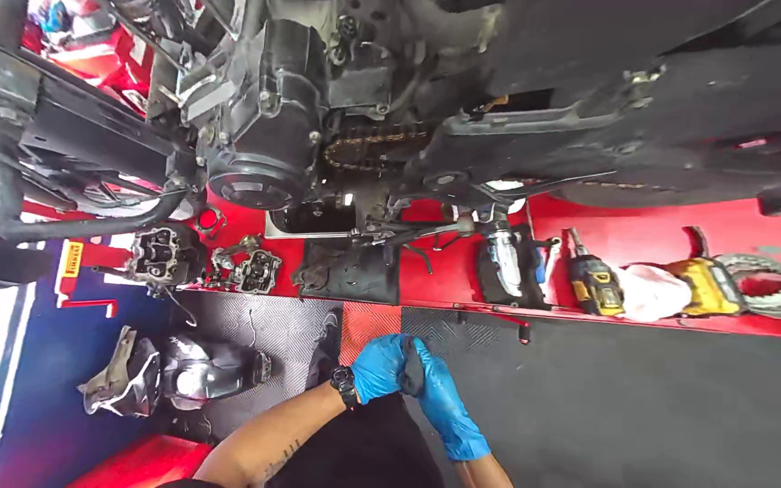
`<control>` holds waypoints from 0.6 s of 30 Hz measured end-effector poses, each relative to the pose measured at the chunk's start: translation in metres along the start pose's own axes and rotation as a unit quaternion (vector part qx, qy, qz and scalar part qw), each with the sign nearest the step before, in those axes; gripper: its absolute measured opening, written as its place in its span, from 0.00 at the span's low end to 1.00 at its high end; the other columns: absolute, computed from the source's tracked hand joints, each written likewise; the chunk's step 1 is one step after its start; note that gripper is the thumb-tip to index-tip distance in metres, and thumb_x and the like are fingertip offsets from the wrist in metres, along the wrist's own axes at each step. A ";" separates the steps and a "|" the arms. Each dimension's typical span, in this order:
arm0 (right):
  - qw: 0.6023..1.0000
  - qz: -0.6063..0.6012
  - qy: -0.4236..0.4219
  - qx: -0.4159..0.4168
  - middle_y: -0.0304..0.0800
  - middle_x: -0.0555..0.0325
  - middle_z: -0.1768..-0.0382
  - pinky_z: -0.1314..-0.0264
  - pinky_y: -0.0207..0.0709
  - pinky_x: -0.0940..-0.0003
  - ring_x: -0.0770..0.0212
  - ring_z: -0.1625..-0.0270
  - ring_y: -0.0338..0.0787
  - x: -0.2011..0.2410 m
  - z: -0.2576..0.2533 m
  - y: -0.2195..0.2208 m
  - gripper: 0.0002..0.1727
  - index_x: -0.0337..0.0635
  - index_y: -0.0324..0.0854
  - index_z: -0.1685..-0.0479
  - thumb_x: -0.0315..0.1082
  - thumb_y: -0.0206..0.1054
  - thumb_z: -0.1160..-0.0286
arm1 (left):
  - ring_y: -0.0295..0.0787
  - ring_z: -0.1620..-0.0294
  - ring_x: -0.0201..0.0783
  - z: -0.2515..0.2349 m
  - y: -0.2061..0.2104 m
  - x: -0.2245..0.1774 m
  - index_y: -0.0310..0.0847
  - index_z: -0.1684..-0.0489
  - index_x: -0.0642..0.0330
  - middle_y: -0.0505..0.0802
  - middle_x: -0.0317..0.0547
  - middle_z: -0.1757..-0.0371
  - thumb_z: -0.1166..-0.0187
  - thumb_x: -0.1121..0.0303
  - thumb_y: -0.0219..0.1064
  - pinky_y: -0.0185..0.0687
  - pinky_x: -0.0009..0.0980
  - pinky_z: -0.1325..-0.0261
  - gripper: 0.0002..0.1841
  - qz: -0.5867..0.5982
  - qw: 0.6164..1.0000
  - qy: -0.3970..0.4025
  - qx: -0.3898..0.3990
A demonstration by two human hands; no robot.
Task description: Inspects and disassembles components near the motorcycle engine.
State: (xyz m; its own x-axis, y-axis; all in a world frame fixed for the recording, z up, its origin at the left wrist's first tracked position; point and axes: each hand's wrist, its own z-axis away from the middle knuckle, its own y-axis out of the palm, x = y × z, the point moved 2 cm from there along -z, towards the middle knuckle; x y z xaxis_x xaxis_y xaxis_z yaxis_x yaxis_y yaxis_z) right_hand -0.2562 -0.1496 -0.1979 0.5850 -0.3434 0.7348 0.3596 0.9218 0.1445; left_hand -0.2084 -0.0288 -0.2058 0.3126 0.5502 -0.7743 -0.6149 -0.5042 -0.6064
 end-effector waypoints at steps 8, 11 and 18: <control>0.995 0.016 -0.072 0.070 0.94 0.62 0.64 0.51 0.91 0.69 0.69 0.60 0.94 -0.012 -0.006 0.004 0.17 0.41 0.85 0.50 0.43 0.55 0.10 | 0.74 0.16 0.48 0.002 -0.037 0.036 0.64 0.15 0.74 0.79 0.61 0.19 0.23 0.84 0.56 0.64 0.46 0.12 0.30 0.294 0.951 0.062 0.079; 0.995 -0.069 -0.023 0.066 0.94 0.58 0.56 0.47 0.91 0.63 0.65 0.53 0.94 -0.013 -0.019 0.006 0.23 0.41 0.82 0.40 0.45 0.42 0.04 | 0.71 0.14 0.48 0.007 -0.051 0.036 0.69 0.17 0.70 0.78 0.57 0.17 0.13 0.72 0.54 0.62 0.46 0.10 0.25 0.207 0.974 0.060 -0.078; 0.949 -0.287 0.100 0.087 0.93 0.65 0.50 0.43 0.87 0.67 0.70 0.45 0.91 -0.002 0.003 0.059 0.27 0.54 0.79 0.39 0.52 0.33 0.05 | 0.75 0.18 0.56 0.025 -0.008 0.028 0.85 0.34 0.67 0.87 0.58 0.27 0.18 0.31 0.40 0.51 0.55 0.09 0.45 0.006 0.984 0.025 -0.178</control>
State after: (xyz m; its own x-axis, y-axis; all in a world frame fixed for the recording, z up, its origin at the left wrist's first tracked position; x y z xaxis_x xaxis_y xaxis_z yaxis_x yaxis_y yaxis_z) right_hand -0.2379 -0.0938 -0.1887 0.4619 -0.8091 0.3633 0.5456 0.5822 0.6029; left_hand -0.2132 0.0072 -0.2182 0.3469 0.5134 -0.7849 -0.3292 -0.7170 -0.6145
